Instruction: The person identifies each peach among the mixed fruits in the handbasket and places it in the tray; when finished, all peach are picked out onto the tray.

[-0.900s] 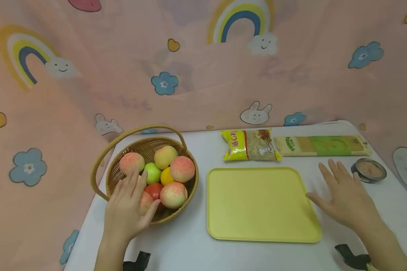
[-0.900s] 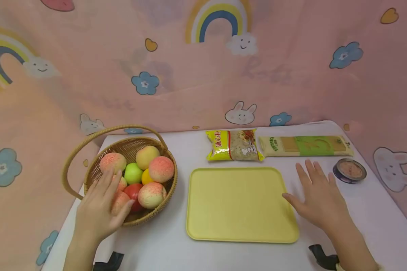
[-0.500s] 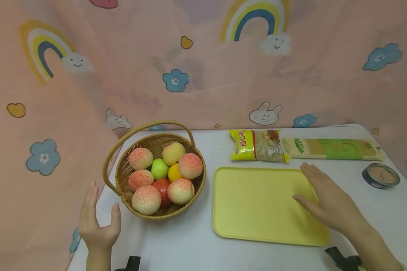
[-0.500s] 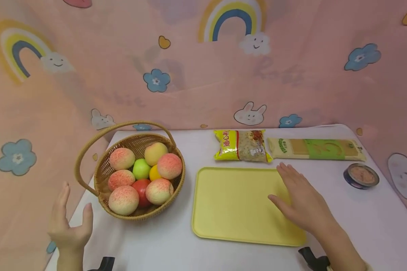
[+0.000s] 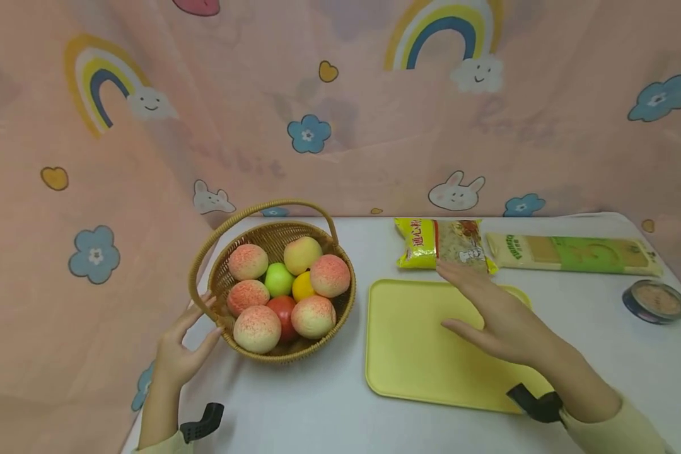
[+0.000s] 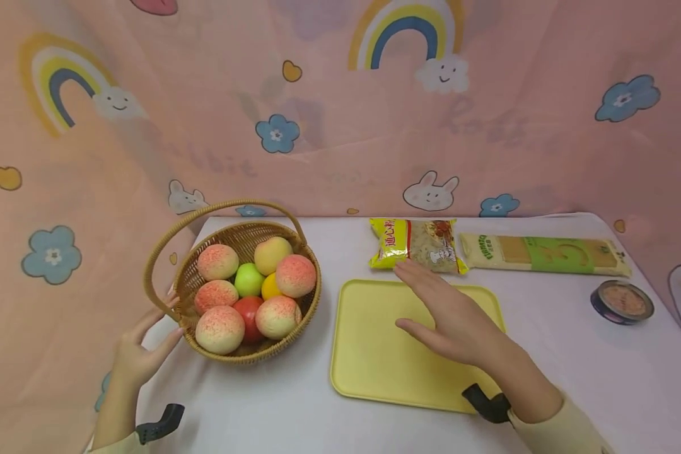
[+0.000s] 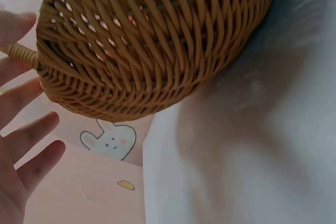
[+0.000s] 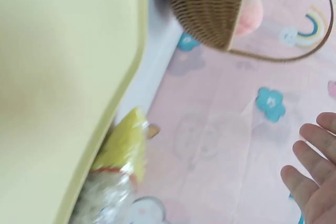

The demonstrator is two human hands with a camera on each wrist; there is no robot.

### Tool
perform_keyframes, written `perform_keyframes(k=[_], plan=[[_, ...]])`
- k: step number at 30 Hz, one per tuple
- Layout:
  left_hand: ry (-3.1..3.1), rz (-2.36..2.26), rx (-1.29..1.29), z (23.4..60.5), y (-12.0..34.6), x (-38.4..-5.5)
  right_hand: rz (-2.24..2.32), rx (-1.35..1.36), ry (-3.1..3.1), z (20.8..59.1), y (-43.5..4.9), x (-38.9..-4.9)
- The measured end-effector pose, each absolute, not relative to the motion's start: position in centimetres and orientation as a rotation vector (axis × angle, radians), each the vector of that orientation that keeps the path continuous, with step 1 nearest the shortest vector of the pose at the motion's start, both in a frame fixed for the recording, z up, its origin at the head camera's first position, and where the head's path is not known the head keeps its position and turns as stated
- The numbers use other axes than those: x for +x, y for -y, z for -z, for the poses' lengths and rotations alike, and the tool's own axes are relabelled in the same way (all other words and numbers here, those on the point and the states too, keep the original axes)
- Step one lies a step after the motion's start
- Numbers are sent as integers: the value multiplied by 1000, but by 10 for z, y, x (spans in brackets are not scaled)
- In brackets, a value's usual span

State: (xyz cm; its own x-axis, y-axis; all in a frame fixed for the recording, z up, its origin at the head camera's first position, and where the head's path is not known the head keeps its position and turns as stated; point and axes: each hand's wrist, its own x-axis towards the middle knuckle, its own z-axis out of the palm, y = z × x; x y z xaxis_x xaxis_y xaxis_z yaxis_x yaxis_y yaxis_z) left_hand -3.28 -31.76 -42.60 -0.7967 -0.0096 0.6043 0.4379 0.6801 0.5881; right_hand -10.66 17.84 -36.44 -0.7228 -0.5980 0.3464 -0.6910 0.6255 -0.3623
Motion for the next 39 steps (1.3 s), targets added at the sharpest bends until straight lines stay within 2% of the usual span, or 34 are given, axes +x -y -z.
perform_keyframes(k=[10, 21, 31, 39], plan=[[2288, 1173, -445, 429, 319, -35, -1090, 1462, 2599, 325, -104, -139], [2255, 1350, -451, 431, 318, -34, -1223, 1730, 2690, 297, -2, -176], [2249, 1394, -411, 436, 319, -33, -1142, 1801, 2858, 298, 81, -201], [2209, 1403, -412, 440, 316, -36, -1570, 1632, 3013, 311, 119, -224]])
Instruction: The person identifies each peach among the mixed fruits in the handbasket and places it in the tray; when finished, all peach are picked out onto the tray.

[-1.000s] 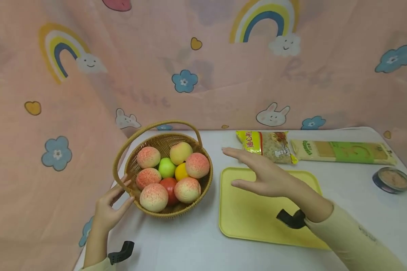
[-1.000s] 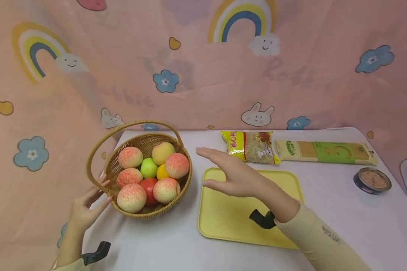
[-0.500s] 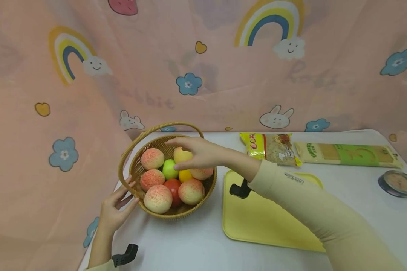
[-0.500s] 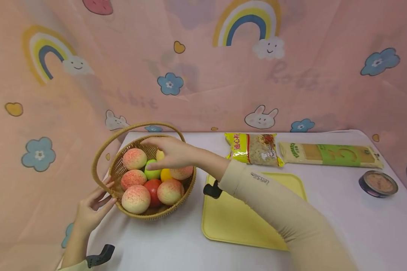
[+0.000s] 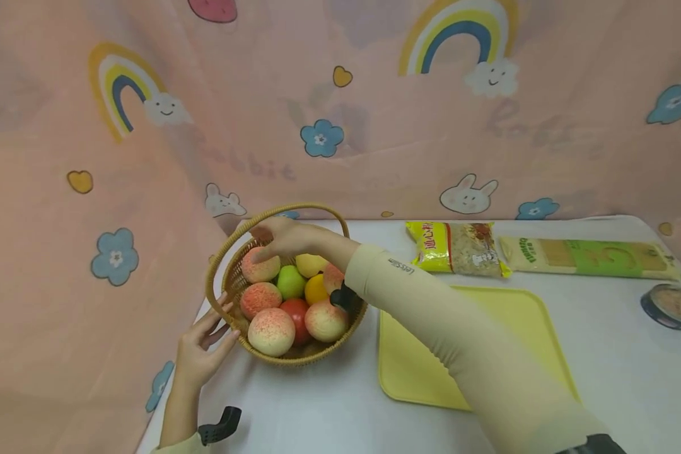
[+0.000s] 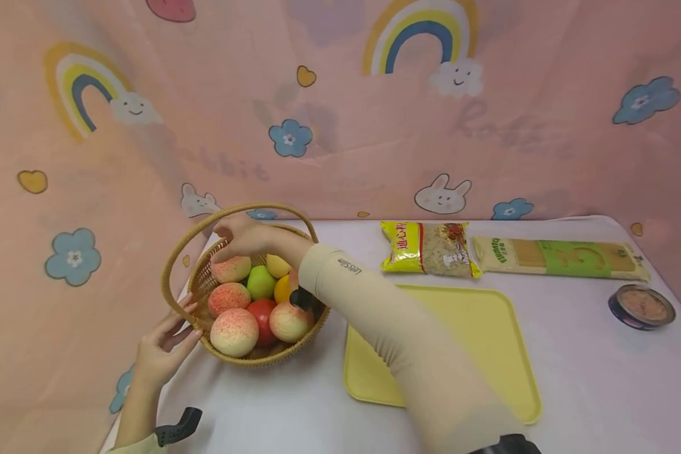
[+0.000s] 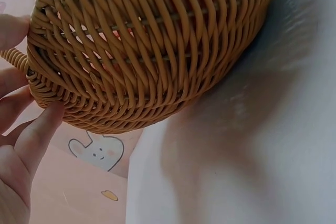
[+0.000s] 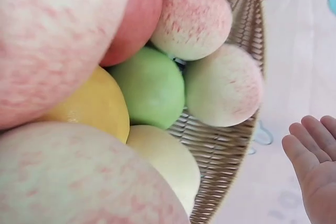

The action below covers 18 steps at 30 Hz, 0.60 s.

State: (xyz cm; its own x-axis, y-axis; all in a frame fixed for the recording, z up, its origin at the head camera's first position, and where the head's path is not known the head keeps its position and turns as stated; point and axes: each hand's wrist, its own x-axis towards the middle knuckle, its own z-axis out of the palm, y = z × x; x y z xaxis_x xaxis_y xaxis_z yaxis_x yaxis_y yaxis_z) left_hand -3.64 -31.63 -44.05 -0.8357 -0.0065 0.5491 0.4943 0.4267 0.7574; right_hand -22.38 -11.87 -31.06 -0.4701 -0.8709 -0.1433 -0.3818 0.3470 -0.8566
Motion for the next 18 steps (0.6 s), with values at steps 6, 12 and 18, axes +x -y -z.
perform_keyframes(k=[6, 12, 18], plan=[[2172, 1403, -441, 442, 316, -38, 1069, -1041, -1995, 319, 133, -234], [2184, 1391, -442, 440, 316, -36, 1001, -1102, -2024, 330, 141, -238], [2254, 1354, -394, 427, 311, -30, 936, -1052, -2056, 342, 150, -242]])
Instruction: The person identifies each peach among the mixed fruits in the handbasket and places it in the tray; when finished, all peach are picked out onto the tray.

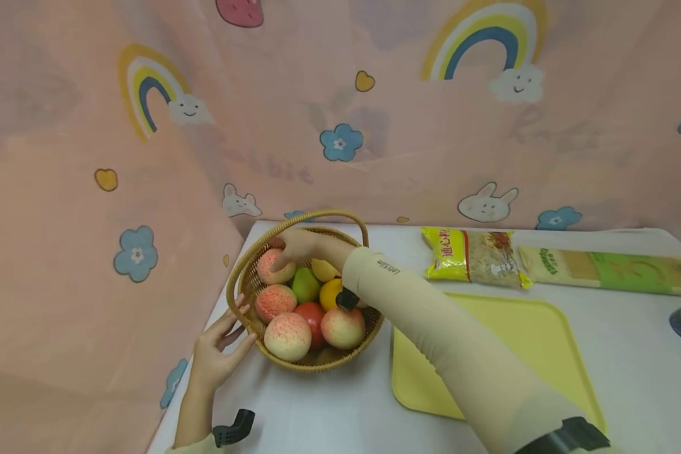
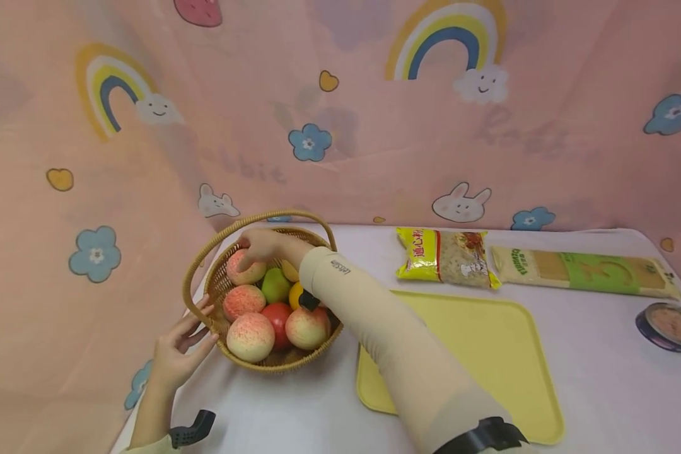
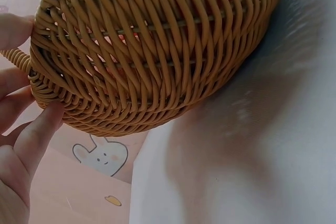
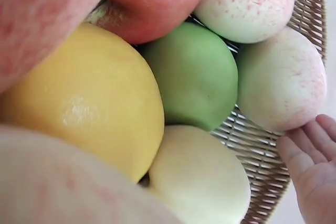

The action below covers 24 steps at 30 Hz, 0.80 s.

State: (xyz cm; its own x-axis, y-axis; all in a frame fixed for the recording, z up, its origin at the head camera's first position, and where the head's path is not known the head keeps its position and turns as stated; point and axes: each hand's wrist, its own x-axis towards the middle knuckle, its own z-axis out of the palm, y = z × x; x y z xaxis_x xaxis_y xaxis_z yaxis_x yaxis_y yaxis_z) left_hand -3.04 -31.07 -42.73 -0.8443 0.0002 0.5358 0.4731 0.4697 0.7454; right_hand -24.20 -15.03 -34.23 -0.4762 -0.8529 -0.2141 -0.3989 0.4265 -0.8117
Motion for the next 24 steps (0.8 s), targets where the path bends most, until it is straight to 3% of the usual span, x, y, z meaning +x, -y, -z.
perform_keyframes(k=[10, 24], plan=[[2296, 1302, -344, 407, 297, -25, 773, -1032, -2185, 352, 157, -241], [2209, 1429, -369, 443, 311, -28, 702, -1140, -2312, 361, 157, -241]])
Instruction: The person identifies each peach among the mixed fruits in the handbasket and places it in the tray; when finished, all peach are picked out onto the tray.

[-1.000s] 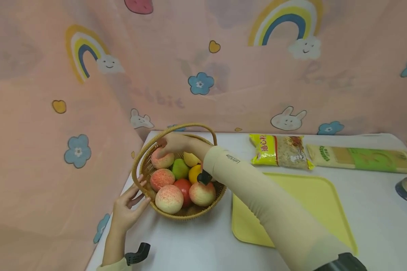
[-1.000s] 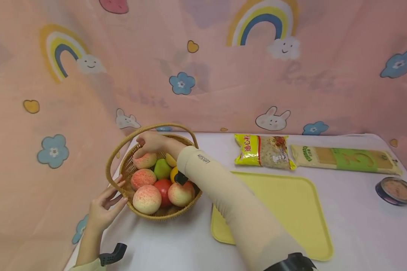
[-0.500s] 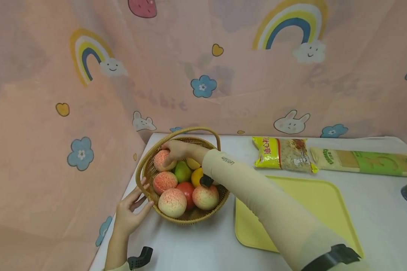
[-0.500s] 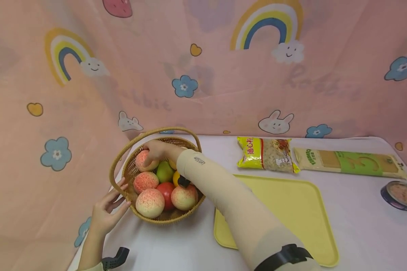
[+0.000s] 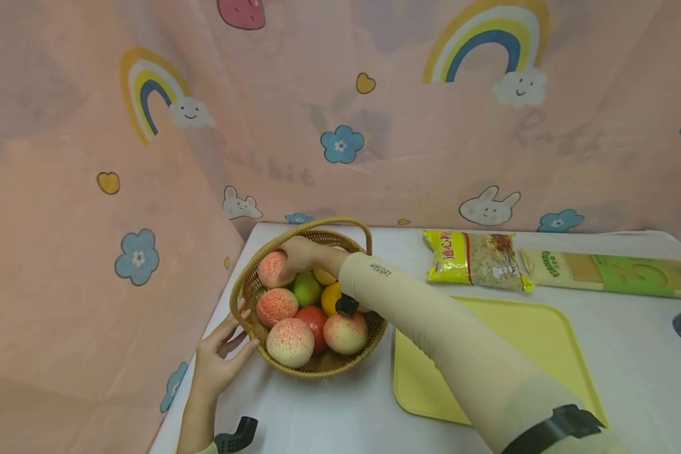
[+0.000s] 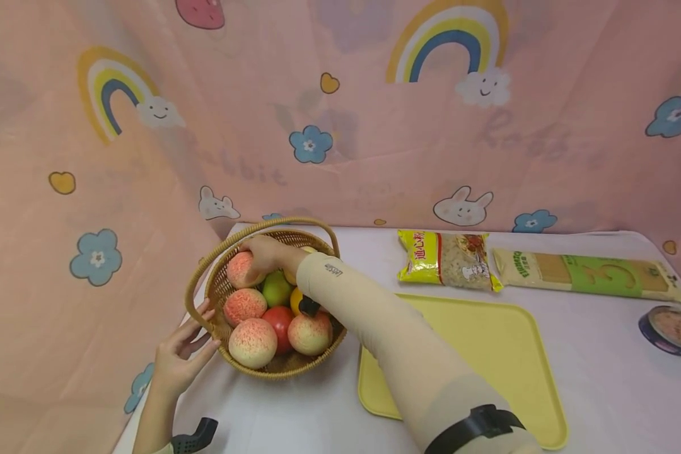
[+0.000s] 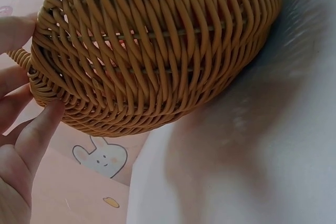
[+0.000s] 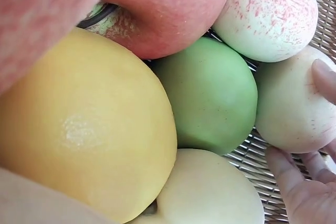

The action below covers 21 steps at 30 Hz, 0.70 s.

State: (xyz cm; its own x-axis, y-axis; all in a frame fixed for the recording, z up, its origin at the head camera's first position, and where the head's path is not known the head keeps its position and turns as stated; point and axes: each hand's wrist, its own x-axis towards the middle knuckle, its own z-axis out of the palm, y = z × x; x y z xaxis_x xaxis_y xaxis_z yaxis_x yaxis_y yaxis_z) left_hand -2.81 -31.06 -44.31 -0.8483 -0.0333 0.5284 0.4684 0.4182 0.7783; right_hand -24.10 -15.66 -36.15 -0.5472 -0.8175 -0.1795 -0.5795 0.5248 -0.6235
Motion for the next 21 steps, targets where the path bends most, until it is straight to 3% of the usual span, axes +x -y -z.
perform_keyframes(k=[9, 21], plan=[[2168, 1482, -346, 448, 304, -28, 906, -1206, -2159, 356, 147, -241], [2108, 1564, -372, 449, 308, -28, 1101, -1162, -1970, 308, 112, -215]])
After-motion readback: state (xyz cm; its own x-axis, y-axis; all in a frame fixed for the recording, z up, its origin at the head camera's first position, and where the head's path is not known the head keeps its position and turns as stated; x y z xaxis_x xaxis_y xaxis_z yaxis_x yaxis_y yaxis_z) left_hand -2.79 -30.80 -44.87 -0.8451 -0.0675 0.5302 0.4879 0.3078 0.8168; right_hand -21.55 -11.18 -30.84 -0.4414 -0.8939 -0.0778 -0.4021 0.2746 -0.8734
